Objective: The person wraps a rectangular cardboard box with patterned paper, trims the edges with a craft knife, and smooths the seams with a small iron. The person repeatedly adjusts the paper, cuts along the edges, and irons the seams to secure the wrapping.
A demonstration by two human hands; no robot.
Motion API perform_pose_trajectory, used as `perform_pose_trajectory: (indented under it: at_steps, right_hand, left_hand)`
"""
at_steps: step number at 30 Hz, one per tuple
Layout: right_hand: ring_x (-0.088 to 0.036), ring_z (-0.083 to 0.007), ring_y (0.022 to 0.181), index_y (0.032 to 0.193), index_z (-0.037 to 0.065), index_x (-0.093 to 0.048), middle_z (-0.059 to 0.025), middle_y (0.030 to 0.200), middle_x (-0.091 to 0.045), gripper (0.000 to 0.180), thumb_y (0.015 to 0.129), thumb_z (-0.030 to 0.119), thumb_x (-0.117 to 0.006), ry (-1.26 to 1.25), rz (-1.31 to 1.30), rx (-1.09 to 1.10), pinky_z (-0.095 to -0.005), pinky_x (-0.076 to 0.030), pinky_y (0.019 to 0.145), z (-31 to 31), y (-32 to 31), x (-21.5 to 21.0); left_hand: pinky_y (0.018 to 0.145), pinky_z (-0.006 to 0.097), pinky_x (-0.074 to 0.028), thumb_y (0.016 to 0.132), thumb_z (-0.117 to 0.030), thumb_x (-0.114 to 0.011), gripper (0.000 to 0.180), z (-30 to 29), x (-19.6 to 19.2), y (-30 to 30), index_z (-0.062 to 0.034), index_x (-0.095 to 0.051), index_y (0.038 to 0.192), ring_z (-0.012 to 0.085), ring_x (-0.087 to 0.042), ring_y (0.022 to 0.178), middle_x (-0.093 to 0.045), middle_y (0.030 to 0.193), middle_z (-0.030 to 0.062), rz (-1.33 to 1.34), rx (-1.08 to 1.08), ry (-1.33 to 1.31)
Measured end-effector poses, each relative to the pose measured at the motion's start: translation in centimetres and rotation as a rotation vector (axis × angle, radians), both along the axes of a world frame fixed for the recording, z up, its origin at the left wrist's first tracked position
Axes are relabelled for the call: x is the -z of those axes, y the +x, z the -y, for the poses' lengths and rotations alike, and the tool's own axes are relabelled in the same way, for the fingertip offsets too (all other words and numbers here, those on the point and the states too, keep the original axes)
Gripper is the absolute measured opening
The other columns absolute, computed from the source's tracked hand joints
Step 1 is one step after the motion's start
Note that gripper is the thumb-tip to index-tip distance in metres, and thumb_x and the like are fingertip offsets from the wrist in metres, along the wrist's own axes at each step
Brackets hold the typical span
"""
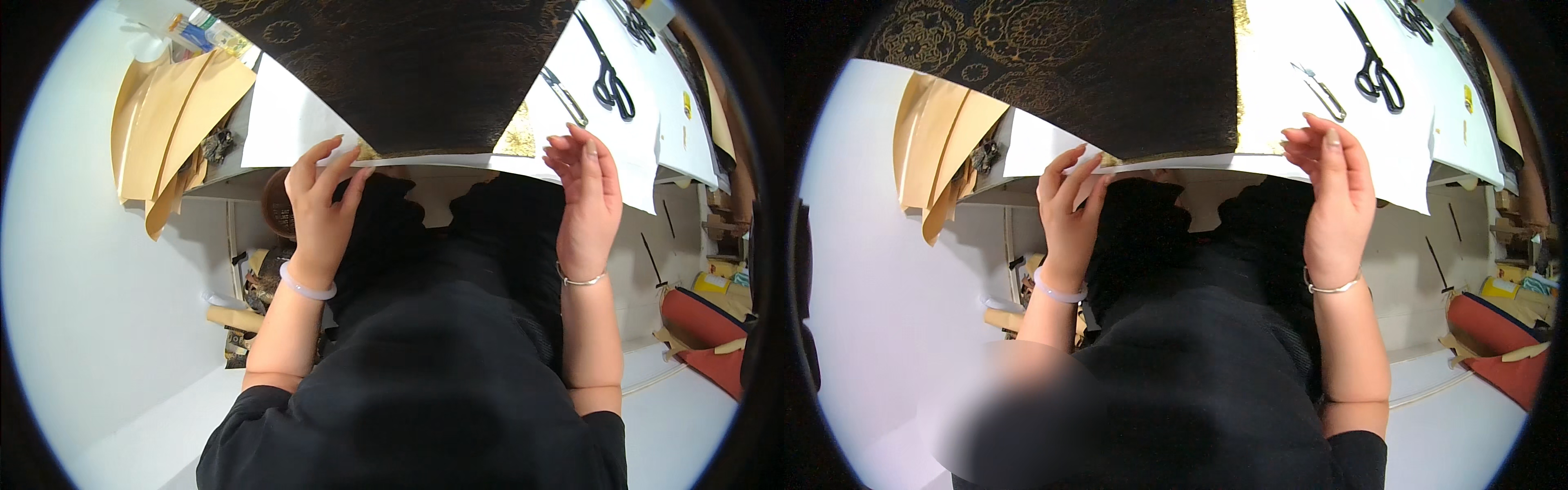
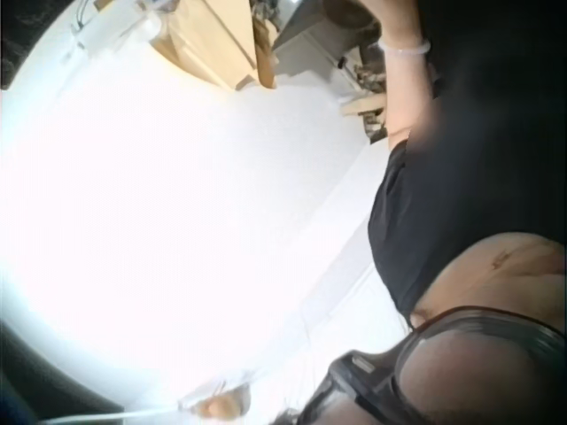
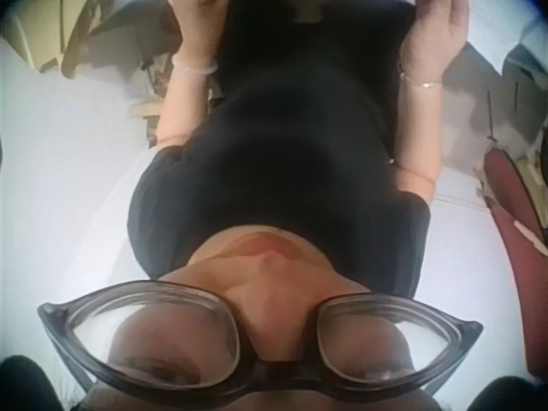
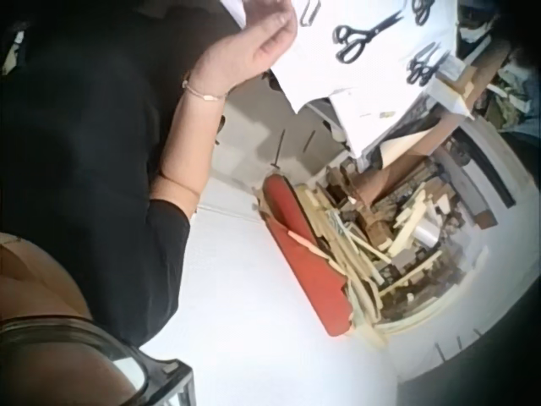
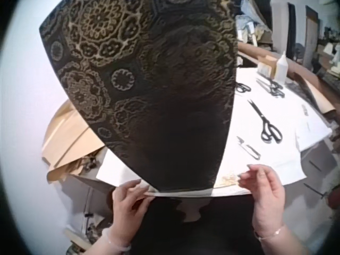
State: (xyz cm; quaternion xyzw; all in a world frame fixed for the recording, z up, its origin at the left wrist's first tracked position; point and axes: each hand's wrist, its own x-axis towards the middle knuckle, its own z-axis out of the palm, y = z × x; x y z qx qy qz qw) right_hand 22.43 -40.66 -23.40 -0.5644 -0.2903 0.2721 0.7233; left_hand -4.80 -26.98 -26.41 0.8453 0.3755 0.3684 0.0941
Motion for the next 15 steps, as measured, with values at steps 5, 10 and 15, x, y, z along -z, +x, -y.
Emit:
perform_pose_trajectory:
  at_steps: [5,10,15]
  right_hand:
    - [-0.064,-0.0152,0.095,0.125,0.000,-0.062,-0.0092,0.103,-0.069,0.032,0.110,0.023,-0.046,0.003,-0.033,-0.029,-0.0323,-0.053,0.092,0.2,-0.8,0.6]
    - [-0.063,-0.0150,0.094,0.124,0.000,-0.061,-0.0086,0.102,-0.068,0.032,0.110,0.023,-0.046,0.025,-0.054,-0.072,-0.0315,-0.053,0.091,0.1,-1.6,1.1]
    - [-0.062,-0.0150,0.094,0.126,0.000,-0.060,-0.0081,0.102,-0.068,0.033,0.110,0.025,-0.045,0.025,-0.061,-0.075,-0.0319,-0.051,0.091,0.4,-1.6,1.3]
  left_hand:
    - [0.091,0.038,-0.041,0.078,-0.010,-0.083,0.026,-0.7,1.4,0.3,-0.0128,-0.076,0.103,0.0237,-0.058,0.105,-0.065,0.118,0.0031,0.059,-0.010,0.034]
    - [0.092,0.037,-0.046,0.075,-0.003,-0.085,0.023,-0.8,0.8,1.1,-0.0077,-0.072,0.093,0.0244,-0.061,0.103,-0.065,0.113,0.0060,0.063,-0.032,0.015]
    - [0.092,0.038,-0.046,0.076,-0.003,-0.083,0.021,-1.1,0.6,0.9,-0.0071,-0.069,0.090,0.0259,-0.061,0.103,-0.065,0.113,0.0074,0.020,-0.008,0.009]
